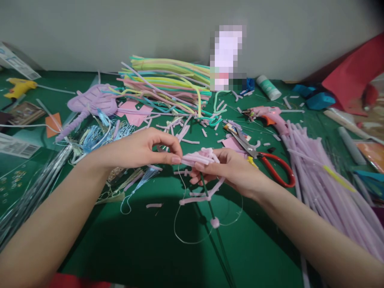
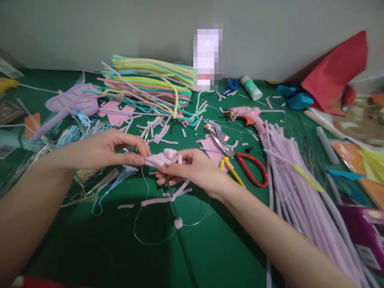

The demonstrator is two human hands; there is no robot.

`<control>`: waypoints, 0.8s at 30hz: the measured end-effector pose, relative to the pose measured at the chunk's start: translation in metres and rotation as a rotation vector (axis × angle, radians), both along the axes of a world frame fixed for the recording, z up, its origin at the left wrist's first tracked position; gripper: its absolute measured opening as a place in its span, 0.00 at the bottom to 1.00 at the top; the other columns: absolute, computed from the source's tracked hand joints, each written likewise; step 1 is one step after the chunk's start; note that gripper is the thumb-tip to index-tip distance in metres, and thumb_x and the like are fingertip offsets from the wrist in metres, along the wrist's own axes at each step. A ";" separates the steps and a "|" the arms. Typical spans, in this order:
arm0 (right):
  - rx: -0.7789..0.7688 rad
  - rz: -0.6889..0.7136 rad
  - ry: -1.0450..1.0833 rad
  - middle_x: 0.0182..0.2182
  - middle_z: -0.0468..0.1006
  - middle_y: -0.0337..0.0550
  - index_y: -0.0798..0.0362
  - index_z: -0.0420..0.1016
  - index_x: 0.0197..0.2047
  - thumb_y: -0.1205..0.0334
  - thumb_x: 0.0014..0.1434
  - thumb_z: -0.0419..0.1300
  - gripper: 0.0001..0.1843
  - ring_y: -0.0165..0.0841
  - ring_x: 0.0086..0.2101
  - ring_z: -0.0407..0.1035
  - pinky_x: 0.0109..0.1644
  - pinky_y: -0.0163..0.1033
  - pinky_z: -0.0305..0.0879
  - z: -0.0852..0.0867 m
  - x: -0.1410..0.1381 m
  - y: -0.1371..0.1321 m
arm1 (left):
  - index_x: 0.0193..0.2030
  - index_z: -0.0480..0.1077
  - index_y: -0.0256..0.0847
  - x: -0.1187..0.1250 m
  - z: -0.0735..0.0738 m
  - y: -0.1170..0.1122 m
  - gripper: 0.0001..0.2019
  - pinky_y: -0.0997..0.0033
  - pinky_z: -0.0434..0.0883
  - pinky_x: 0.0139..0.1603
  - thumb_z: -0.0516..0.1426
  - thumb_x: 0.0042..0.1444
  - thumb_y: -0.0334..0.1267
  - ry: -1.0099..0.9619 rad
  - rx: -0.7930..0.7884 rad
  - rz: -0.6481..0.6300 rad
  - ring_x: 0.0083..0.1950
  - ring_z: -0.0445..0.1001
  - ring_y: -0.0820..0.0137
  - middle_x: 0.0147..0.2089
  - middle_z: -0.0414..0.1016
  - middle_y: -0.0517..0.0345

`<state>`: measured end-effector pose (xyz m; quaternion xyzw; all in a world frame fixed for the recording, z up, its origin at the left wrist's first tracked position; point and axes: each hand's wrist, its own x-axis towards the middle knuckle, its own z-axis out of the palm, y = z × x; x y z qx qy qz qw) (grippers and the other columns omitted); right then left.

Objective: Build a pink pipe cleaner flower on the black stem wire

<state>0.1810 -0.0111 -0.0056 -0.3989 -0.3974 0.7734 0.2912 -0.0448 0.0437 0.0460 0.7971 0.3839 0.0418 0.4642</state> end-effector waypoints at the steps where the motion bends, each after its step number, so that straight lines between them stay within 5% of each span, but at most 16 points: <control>1: 0.000 -0.005 -0.006 0.28 0.84 0.41 0.54 0.82 0.31 0.57 0.51 0.72 0.09 0.27 0.29 0.79 0.31 0.26 0.70 0.000 0.000 0.000 | 0.34 0.77 0.44 0.000 0.000 0.000 0.10 0.73 0.67 0.39 0.60 0.57 0.47 0.008 0.005 0.005 0.37 0.74 0.70 0.35 0.79 0.63; 8: -0.018 0.005 -0.022 0.24 0.82 0.40 0.56 0.82 0.29 0.56 0.45 0.74 0.13 0.27 0.26 0.77 0.29 0.28 0.71 0.001 -0.002 -0.001 | 0.35 0.77 0.45 -0.001 -0.002 0.000 0.10 0.73 0.66 0.38 0.59 0.57 0.47 0.060 0.024 -0.020 0.38 0.75 0.69 0.38 0.79 0.62; 16: -0.039 0.037 -0.054 0.23 0.81 0.39 0.57 0.81 0.30 0.59 0.40 0.76 0.15 0.27 0.25 0.76 0.28 0.28 0.70 -0.004 -0.003 0.000 | 0.35 0.78 0.45 0.002 0.001 -0.008 0.10 0.71 0.64 0.40 0.56 0.59 0.44 0.141 0.341 -0.081 0.45 0.72 0.66 0.39 0.77 0.58; 24: 0.053 0.098 -0.151 0.27 0.82 0.40 0.57 0.81 0.33 0.56 0.46 0.73 0.14 0.28 0.29 0.76 0.33 0.30 0.70 -0.005 -0.003 0.001 | 0.32 0.76 0.46 0.004 0.000 -0.014 0.07 0.70 0.64 0.40 0.57 0.58 0.40 0.176 0.338 -0.074 0.43 0.72 0.66 0.38 0.76 0.61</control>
